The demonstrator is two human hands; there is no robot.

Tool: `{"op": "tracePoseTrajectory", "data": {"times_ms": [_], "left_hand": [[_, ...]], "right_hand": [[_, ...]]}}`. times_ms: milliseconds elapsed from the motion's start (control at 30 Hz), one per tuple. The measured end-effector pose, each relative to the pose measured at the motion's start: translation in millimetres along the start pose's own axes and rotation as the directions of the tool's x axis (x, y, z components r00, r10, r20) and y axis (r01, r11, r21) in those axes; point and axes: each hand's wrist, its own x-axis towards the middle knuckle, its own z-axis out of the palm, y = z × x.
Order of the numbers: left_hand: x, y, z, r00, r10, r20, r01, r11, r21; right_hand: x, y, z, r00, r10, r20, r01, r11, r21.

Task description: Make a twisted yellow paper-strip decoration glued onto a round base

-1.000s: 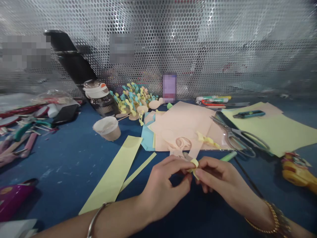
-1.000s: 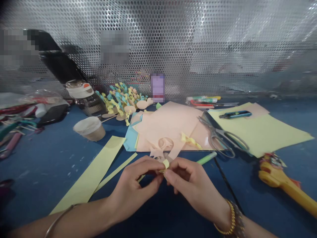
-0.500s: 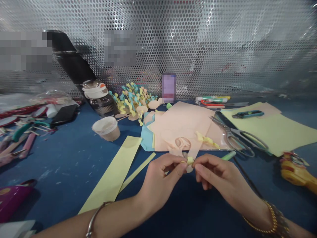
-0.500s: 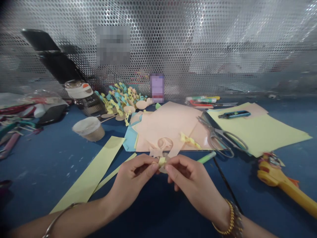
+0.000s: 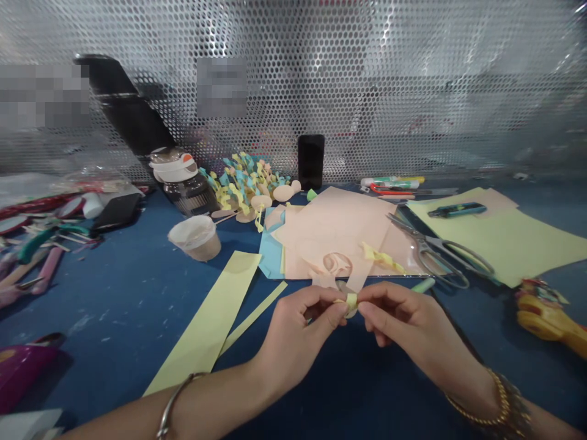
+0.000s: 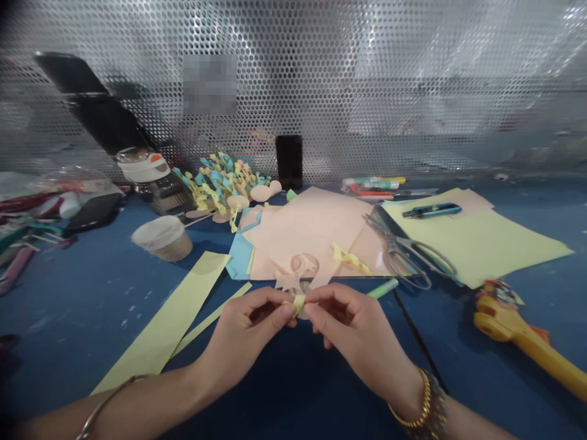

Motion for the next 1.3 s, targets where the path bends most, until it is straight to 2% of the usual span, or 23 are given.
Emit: {"op": "tracePoseTrajectory", "data": {"times_ms": [233, 533, 767, 900, 1100, 1300], "left_hand": [[-2.1, -0.5, -0.7, 0.996, 0.084, 0.041, -0.085, 0.996, 0.040], [-3.0, -2.5, 0.1, 0.996, 0.064, 0.065, -0.065, 0.998, 0.008], [-3.2, -1.0, -0.9, 0.999, 0.003, 0.044, -0.003, 1.000, -0.008], [-2.9, -2.4, -0.3, 0.999, 0.004, 0.054, -0.003, 1.000, -0.022], [-0.3, -3.9, 0.7, 0.999, 0.028, 0.023, -0.025, 0.990, -0.139], [-0.1, -5.1, -0.2, 0.999, 0.035, 0.034, -0.030, 0.991, -0.131]], "right_hand": [[1.6, 2.2, 1.0, 0.999, 0.036, 0.035, -0.037, 0.999, 0.008], [1.3, 3.2, 0.3, 1.000, -0.017, -0.009, 0.016, 0.998, -0.059], [-0.8, 2.4, 0.6, 1.000, -0.025, -0.008, 0.025, 0.997, -0.070], [-0.4, 1.6, 1.7, 1.000, 0.001, 0.011, 0.000, 0.999, -0.049], [-0.1, 2.0, 2.7, 0.999, -0.016, 0.034, 0.017, 0.999, -0.047], [-0.6, 1.7, 2.5, 0.999, -0.002, 0.038, 0.004, 0.998, -0.063]]}}
